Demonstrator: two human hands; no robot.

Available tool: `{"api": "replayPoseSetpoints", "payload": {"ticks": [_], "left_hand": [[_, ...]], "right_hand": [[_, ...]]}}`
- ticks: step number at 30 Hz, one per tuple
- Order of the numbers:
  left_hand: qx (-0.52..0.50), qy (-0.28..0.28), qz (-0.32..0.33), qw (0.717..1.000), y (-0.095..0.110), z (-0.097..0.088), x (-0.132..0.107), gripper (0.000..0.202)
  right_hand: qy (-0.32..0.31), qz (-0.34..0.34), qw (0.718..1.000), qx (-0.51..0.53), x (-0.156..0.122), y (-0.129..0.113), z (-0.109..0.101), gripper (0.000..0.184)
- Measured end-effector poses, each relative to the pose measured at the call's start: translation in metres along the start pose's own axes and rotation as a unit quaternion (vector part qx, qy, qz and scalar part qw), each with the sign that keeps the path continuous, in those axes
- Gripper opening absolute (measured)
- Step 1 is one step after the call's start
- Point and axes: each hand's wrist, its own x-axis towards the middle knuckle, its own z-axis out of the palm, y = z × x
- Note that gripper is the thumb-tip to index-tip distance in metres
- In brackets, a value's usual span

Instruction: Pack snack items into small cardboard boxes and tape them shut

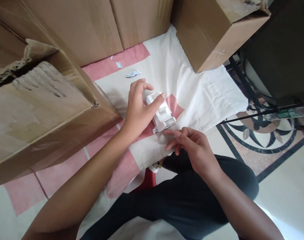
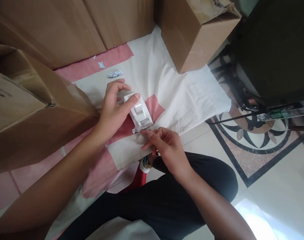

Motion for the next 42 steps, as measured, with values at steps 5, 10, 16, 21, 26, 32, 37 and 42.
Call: {"api": "replayPoseSetpoints", "payload": {"ticks": [5,10,16,21,26,32,37,42], "left_hand": [[0.018,-0.022,0.058,0.998,0.011,-0.006,0.0,0.013],[0.037,-0.051,0.056,0.996,0.008,-0.011,0.003,0.034],[-0.02,-0.058,0.016,0.998,-0.006,-0.004,0.005,0.022],[-0.023,-0.045,0.012,0.999,-0.007,-0.001,0.003,0.021],[-0.026,-0.02,0.007,0.999,-0.006,0.003,0.0,0.021],[-0.026,-0.01,0.01,1.0,-0.008,0.004,0.0,0.02],[-0.019,-0.015,0.009,1.0,-0.007,0.004,0.0,0.021],[-0.003,-0.017,0.014,1.0,-0.007,0.005,-0.002,0.02]], "right_hand": [[-0.007,0.004,1.0,0.002,0.0,-0.002,0.003,0.05],[-0.01,0.013,1.0,0.01,0.001,-0.002,0.002,0.048],[-0.019,0.023,0.999,0.012,0.007,-0.004,0.001,0.046],[-0.023,0.022,0.999,0.008,0.008,-0.006,0.003,0.043],[-0.031,0.027,0.999,-0.003,0.01,-0.003,0.006,0.041],[-0.027,0.031,0.999,0.007,0.015,0.0,0.009,0.04],[-0.018,0.032,0.999,-0.035,0.018,0.001,0.009,0.038],[-0.007,0.008,0.999,-0.052,0.019,0.004,0.01,0.04]]}}
